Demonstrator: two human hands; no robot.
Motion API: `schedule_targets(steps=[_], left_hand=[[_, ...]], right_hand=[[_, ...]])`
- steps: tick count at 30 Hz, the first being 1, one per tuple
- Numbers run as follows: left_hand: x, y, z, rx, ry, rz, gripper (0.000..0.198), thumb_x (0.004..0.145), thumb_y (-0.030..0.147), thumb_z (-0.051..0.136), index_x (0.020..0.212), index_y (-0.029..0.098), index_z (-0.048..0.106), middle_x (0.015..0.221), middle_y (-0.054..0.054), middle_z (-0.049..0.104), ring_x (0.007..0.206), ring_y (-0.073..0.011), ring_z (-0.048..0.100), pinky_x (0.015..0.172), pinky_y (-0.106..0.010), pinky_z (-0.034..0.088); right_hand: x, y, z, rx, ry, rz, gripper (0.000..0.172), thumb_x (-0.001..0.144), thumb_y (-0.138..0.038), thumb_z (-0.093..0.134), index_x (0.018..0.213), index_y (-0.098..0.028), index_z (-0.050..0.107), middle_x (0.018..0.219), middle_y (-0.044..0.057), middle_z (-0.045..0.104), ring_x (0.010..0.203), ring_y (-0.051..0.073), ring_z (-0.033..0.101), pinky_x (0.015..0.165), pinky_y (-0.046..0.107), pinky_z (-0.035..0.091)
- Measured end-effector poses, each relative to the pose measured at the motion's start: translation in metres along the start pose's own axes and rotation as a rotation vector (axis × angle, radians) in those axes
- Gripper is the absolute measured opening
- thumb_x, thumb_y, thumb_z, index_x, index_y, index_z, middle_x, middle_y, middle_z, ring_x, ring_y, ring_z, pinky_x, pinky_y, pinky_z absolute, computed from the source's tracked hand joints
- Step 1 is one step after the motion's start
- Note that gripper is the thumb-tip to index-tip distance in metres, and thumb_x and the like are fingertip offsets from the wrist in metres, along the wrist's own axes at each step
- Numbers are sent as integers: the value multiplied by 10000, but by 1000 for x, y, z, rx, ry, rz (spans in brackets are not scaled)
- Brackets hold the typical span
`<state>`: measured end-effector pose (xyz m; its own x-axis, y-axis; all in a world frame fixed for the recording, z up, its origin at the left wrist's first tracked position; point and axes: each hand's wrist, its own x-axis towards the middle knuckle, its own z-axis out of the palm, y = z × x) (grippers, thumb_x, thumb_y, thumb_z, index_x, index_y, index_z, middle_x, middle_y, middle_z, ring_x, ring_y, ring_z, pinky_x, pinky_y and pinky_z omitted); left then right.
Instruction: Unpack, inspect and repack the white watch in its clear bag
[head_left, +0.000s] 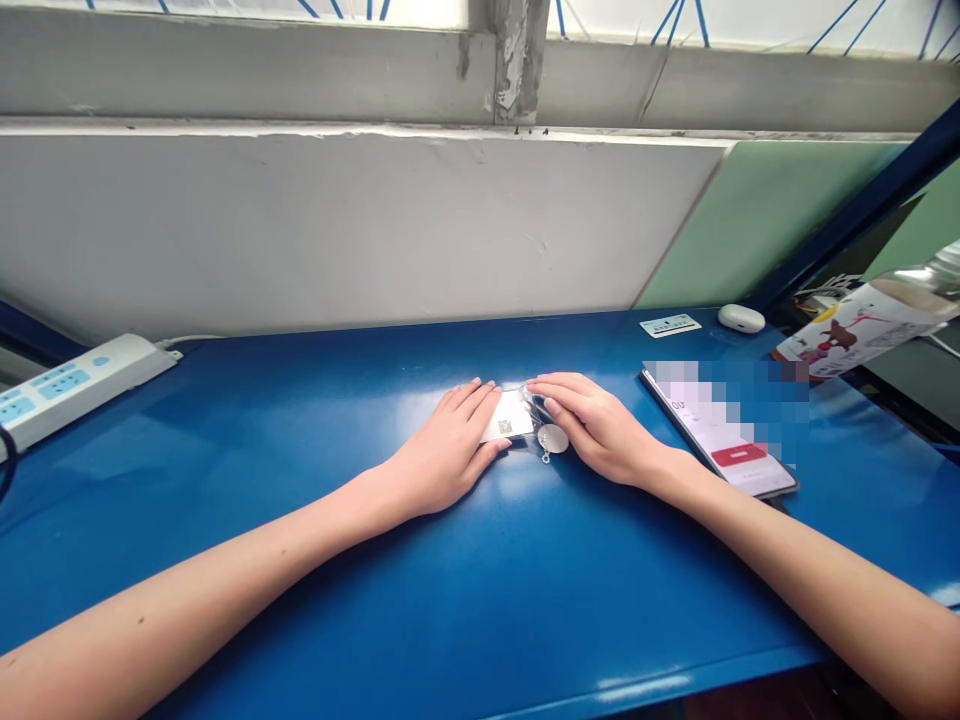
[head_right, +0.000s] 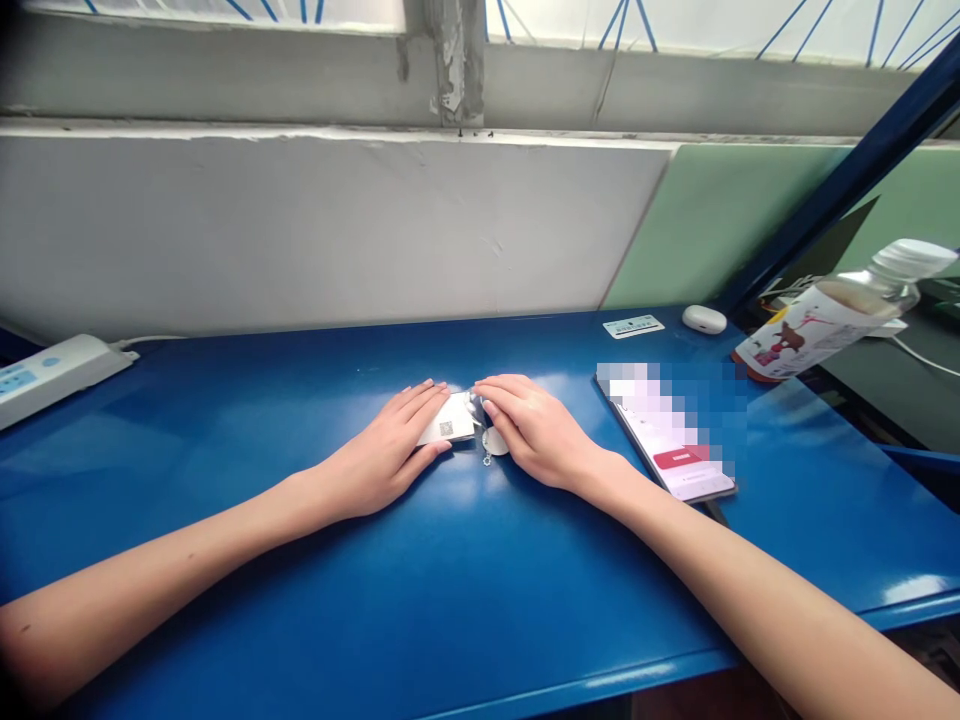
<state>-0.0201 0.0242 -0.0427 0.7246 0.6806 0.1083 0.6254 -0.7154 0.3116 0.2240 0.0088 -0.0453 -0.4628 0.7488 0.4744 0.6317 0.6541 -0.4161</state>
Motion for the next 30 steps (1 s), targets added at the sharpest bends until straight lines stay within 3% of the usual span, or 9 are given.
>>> schedule_targets(steps=[7,12,16,19,21,24,30], left_hand=[[-3,-2,-2,-189,41,95,525,1057,424,299,1499,141,303,1565,-164,373,1475,-273,309,1204,-453,292],[-6,-3,-5,-342,75,136,510,1063,430,273,1504,174,279,1536,-148,420,1410,-261,421,1151,-419,363],[-8,-2,-9,-430,81,116,461,1059,463,261,1423,195,350,1362,-131,581,1130,-248,632,965,-390,501],[-8,-1,-12,-460,105,78,409,1053,472,257,1311,191,402,1151,-97,665,909,-218,669,833,-366,533],[-7,0,-12,-451,109,63,362,1050,445,279,1268,191,417,1124,-93,666,935,-228,664,848,-378,530],[-6,0,-10,-421,121,56,355,1033,379,362,1333,191,379,1251,-124,621,1103,-258,630,951,-415,505],[-6,-3,-1,-356,210,42,662,970,312,503,1525,202,160,1484,-185,443,1347,-303,480,1111,-505,416]], right_hand=[[-1,4,-2,39,50,-30,373,957,-116,444,1285,-204,599,1302,133,641,1197,251,614,1009,451,532],[1,-2,-5,105,101,-26,341,963,-164,508,1283,-228,608,1230,116,684,1119,241,658,958,445,554],[6,-7,-12,225,134,-10,229,941,-201,592,1152,-234,677,1104,85,726,993,221,695,885,398,571],[9,-11,-21,295,162,-2,115,926,-212,626,1004,-231,709,953,48,735,868,190,689,801,344,565],[11,-14,-27,329,233,52,74,923,-240,636,933,-229,708,901,37,720,833,182,673,767,327,554],[12,-14,-32,422,320,196,133,922,-322,635,868,-218,699,847,34,694,779,177,651,703,313,542],[15,-5,-26,617,268,506,287,863,-460,676,842,-177,717,757,32,687,663,156,611,580,281,520]])
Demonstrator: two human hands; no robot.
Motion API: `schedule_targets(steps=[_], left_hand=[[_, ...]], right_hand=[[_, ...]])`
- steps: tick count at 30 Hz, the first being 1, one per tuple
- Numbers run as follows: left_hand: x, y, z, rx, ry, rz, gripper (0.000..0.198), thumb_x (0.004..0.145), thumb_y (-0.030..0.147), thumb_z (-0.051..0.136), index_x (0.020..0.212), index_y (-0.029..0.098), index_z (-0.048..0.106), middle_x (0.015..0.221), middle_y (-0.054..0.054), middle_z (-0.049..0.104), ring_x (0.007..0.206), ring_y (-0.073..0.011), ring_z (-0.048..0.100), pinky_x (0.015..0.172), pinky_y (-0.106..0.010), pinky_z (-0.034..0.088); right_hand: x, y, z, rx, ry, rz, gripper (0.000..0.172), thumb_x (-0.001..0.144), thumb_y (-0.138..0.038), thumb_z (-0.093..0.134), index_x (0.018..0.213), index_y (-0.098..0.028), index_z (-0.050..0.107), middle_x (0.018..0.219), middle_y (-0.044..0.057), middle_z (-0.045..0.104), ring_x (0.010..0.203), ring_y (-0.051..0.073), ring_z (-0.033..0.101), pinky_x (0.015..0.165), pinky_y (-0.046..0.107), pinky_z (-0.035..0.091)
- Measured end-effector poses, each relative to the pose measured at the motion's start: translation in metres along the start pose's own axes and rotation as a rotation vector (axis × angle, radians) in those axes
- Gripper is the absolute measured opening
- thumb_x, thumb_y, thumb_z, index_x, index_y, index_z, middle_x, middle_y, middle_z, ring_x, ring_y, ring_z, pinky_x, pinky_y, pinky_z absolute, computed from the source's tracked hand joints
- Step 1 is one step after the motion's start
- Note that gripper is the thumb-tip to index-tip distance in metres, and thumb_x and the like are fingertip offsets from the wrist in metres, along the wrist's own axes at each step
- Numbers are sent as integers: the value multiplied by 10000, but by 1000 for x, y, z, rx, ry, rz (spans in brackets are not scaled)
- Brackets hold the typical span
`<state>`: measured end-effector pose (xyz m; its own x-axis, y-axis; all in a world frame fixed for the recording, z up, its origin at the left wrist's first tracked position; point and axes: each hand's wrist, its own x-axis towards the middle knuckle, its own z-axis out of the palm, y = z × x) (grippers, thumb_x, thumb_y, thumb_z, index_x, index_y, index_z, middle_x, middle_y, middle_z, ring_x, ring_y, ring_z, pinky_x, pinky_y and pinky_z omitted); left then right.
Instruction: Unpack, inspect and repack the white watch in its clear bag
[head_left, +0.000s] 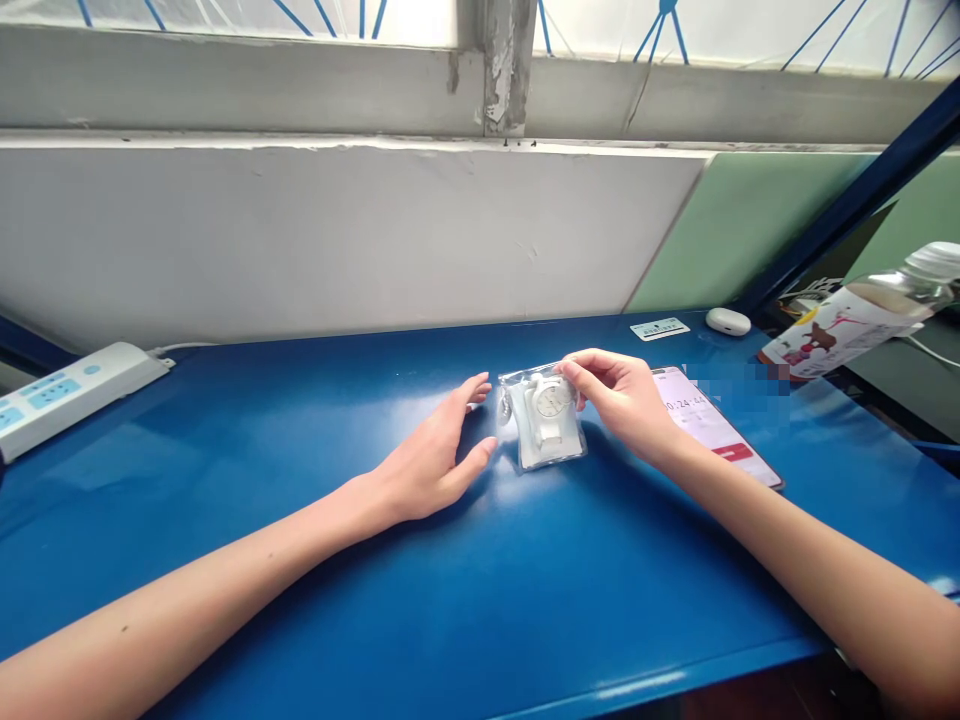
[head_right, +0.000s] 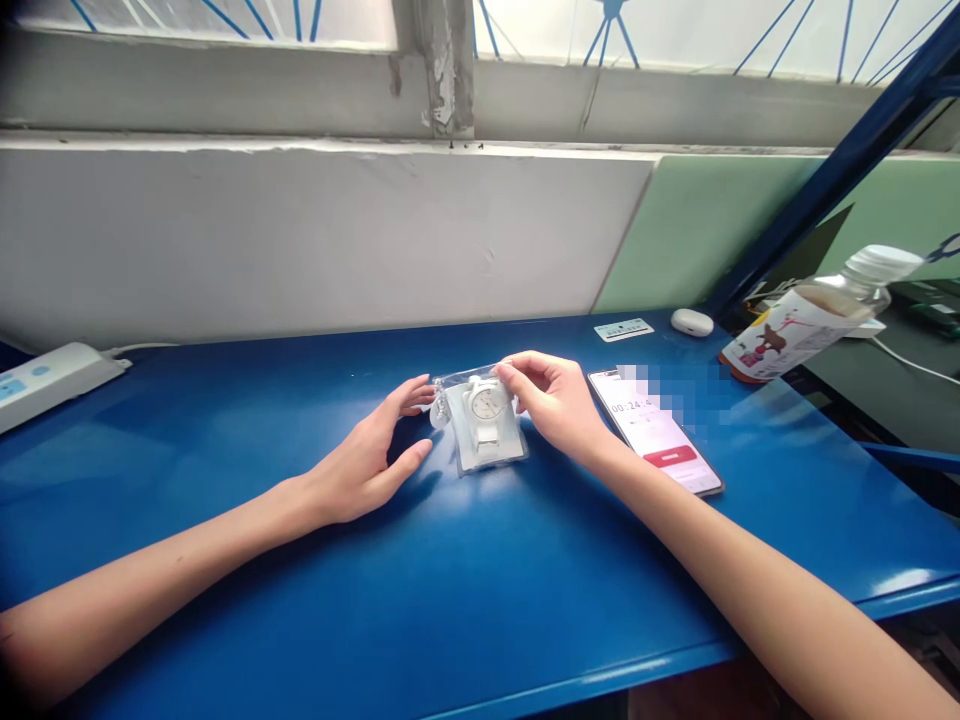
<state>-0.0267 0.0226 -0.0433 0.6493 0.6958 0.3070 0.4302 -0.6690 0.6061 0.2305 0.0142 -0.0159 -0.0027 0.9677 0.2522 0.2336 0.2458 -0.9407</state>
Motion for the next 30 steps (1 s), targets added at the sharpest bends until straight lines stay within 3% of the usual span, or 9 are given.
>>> schedule_targets(steps=[6,9,13,16,19,21,24,30], left_hand=[[-1,5,0,164,11,65,808,890,340,620,1536,181,162,1619,-201,173,1493,-346,232,1177,-522,334],[0,7,-1,234,-53,90,830,867,382,648,1528,151,204,1621,-212,181,1497,-352,218,1181,-521,324],[2,8,-2,286,-153,74,709,886,382,598,1479,99,332,1547,-213,375,1473,-348,281,1186,-530,311],[2,8,-2,308,-167,44,622,917,368,544,1457,98,393,1533,-200,407,1475,-350,278,1183,-534,316],[3,8,-1,317,-148,35,556,953,317,474,1463,107,407,1538,-188,406,1483,-350,259,1185,-545,304],[3,8,0,327,-139,12,545,963,288,437,1473,98,401,1550,-190,387,1485,-357,250,1179,-557,306],[3,9,0,355,-144,-19,557,979,284,392,1498,84,368,1575,-188,345,1492,-360,225,1175,-564,305],[4,10,1,425,-192,-7,745,962,523,449,1524,53,312,1590,-206,305,1488,-361,242,1199,-518,258]], right_hand=[[2,11,6,87,-117,234,321,817,-462,714,924,-160,733,890,66,722,728,161,645,598,276,551],[1,19,9,80,-222,234,336,825,-398,709,1063,-161,707,939,79,729,803,188,686,715,336,595],[-2,23,8,-122,-258,100,364,865,-319,646,1198,-171,645,1023,110,717,903,237,712,806,431,612],[-5,17,4,-459,-239,-210,371,903,-319,608,1251,-191,624,1279,167,634,1173,306,624,978,520,538],[-7,9,-3,-648,-445,-407,513,909,-423,616,1358,-179,563,1416,183,560,1340,332,499,1094,539,445],[-9,6,-6,-705,-588,-406,706,865,-528,649,1437,-145,489,1478,198,507,1395,350,437,1126,542,410],[-10,7,-7,-739,-646,-349,923,793,-624,685,1514,-130,385,1558,197,402,1458,369,331,1173,558,332],[-8,12,-5,-666,-613,-272,954,748,-633,725,1506,-152,403,1540,196,430,1439,366,367,1156,559,356]])
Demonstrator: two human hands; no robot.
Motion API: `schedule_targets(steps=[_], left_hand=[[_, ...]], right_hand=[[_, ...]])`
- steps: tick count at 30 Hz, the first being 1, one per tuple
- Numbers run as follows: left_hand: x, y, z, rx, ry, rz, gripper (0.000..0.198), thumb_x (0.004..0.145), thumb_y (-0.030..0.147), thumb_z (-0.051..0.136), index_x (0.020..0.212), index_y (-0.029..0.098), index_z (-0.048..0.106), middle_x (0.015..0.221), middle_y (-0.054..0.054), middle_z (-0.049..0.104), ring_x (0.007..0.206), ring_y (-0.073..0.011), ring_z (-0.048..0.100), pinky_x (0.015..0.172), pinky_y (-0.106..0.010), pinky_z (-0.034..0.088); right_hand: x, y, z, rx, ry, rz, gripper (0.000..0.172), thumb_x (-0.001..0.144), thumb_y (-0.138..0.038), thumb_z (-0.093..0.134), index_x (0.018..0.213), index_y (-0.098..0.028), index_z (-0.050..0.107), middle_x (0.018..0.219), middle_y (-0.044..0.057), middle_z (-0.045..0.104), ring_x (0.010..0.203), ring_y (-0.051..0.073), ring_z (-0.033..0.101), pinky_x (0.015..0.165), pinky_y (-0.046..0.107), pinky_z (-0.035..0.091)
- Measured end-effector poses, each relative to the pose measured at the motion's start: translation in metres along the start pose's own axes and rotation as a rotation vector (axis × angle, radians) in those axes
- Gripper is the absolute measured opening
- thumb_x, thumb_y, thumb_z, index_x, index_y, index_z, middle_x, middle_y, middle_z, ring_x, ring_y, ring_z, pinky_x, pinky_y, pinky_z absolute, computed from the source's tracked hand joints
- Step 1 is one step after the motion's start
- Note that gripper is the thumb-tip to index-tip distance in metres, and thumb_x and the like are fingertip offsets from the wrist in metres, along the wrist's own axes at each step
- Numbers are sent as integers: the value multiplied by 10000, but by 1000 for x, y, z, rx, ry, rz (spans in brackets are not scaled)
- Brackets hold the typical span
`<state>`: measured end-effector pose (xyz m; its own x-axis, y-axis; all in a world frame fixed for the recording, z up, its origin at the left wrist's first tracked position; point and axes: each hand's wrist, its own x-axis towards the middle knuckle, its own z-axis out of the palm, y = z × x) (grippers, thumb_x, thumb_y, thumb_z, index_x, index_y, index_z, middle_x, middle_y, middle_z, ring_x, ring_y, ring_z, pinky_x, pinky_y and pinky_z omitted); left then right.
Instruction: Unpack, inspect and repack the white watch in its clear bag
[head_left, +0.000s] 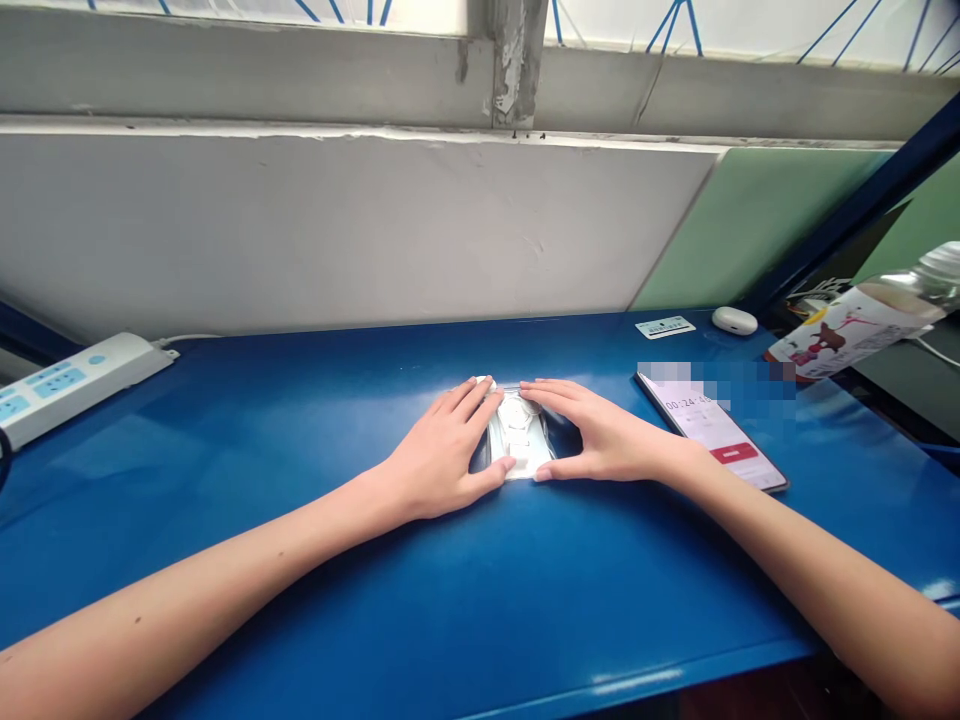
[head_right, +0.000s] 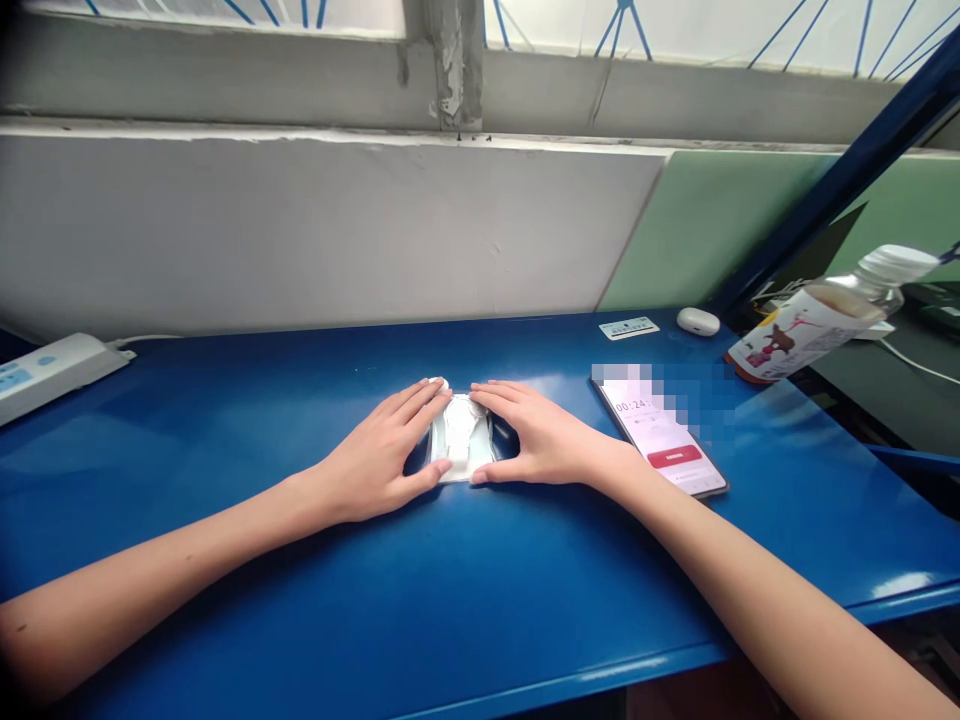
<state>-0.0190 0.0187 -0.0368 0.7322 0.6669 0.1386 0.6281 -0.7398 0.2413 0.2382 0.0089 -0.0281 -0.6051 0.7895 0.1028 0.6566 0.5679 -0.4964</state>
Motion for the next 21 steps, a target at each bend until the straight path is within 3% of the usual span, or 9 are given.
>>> schedule_targets(steps=[9,18,21], left_hand=[[1,-9,-14,-2,-126,48,917,881,708,497,1544,114,279,1603,-191,284,1487,-360,250,1184,-486,258],[-1,-12,-5,-51,-25,0,938,855,705,540,1543,120,286,1590,-221,286,1442,-401,301,1142,-539,312],[-3,-11,-4,-31,32,-6,889,858,677,552,1515,117,342,1536,-206,383,1383,-383,365,1131,-526,331]], right_hand=[[-1,1,-2,-8,-27,40,1067,716,-671,727,1555,-170,301,1598,201,323,1483,388,264,1170,585,313],[-2,6,-2,-55,-27,19,1038,737,-677,703,1558,-184,303,1593,196,334,1471,395,289,1164,590,323],[-2,5,-3,-76,-38,35,1050,751,-692,678,1562,-153,286,1595,212,323,1468,392,300,1162,583,332]])
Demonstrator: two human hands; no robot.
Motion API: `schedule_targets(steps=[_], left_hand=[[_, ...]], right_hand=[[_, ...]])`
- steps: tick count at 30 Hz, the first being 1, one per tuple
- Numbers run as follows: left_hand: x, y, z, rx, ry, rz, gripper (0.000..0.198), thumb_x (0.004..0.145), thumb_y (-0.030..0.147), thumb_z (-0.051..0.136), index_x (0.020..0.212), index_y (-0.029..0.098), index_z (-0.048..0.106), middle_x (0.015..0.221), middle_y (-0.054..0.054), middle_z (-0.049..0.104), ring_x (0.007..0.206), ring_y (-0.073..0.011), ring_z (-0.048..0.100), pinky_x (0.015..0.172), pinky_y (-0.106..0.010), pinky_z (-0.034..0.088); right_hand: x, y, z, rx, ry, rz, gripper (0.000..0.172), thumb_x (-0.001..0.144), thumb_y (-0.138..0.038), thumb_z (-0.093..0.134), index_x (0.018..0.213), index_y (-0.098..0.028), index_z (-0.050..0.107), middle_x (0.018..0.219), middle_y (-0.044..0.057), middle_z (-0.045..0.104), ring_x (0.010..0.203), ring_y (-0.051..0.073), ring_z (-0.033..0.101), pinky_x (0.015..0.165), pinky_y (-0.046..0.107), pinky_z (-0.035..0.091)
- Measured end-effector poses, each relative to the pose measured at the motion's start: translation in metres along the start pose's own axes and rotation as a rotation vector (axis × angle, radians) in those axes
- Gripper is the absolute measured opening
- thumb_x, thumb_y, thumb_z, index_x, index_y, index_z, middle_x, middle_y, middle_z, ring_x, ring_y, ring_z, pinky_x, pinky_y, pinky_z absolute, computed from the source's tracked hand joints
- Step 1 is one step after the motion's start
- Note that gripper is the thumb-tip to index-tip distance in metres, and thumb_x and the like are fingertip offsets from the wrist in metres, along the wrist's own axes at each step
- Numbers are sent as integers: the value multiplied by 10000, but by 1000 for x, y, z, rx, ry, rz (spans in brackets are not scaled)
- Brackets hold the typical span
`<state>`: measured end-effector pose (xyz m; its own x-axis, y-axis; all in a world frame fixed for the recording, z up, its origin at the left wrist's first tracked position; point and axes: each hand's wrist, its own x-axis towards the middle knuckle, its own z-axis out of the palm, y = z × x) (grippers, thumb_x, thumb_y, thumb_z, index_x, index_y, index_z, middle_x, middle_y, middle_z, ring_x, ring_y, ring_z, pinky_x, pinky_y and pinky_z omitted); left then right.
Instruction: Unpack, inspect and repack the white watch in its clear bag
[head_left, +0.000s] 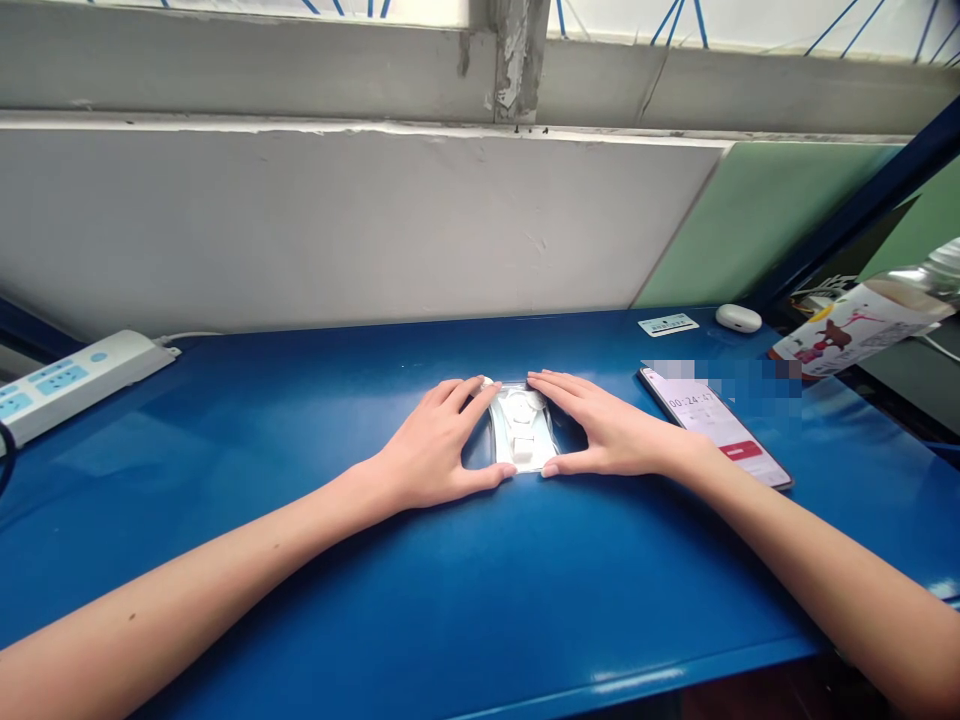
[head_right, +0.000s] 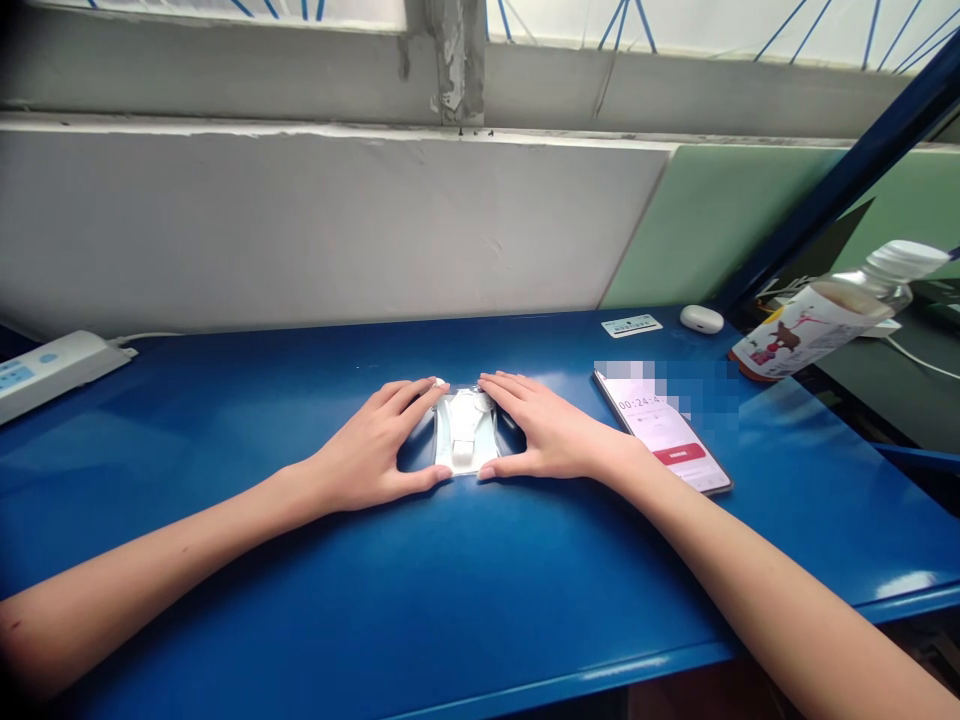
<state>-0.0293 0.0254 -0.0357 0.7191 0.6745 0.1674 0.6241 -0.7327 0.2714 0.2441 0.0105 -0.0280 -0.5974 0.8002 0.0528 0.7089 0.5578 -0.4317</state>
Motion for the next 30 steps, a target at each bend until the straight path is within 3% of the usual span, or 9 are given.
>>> schedule_targets(steps=[7,11,14,20,30], left_hand=[[-2,2,0,12,97,-28,839,826,624,603,1456,104,416,1384,-200,523,1279,-381,440,1093,-544,373],[-1,0,0,-12,43,-37,909,858,634,573,1523,80,298,1575,-240,289,1453,-399,265,1153,-545,308],[1,-1,1,-23,-20,1,922,885,634,545,1562,102,215,1633,-197,184,1508,-372,160,1194,-527,245],[2,-2,1,-11,-76,-1,916,895,676,494,1561,108,224,1625,-177,227,1503,-337,215,1218,-511,188],[2,0,-1,-47,-33,-33,918,829,680,589,1486,88,343,1565,-233,341,1465,-361,305,1197,-538,249]], right_hand=[[1,-1,1,-11,27,-17,1034,752,-687,681,1557,-164,297,1575,215,360,1452,402,329,1147,589,353],[1,-1,1,-15,27,-19,1039,752,-693,675,1555,-151,298,1573,227,357,1446,410,337,1142,594,358],[1,-1,1,-32,45,-2,1077,744,-711,667,1563,-137,268,1590,235,317,1455,404,322,1145,581,359],[0,4,-1,-93,18,27,1099,739,-743,642,1558,-107,278,1589,255,303,1461,428,292,1148,614,328],[-2,11,-2,-101,-1,-4,1068,762,-728,632,1571,-140,255,1609,214,288,1478,408,264,1162,590,316]])
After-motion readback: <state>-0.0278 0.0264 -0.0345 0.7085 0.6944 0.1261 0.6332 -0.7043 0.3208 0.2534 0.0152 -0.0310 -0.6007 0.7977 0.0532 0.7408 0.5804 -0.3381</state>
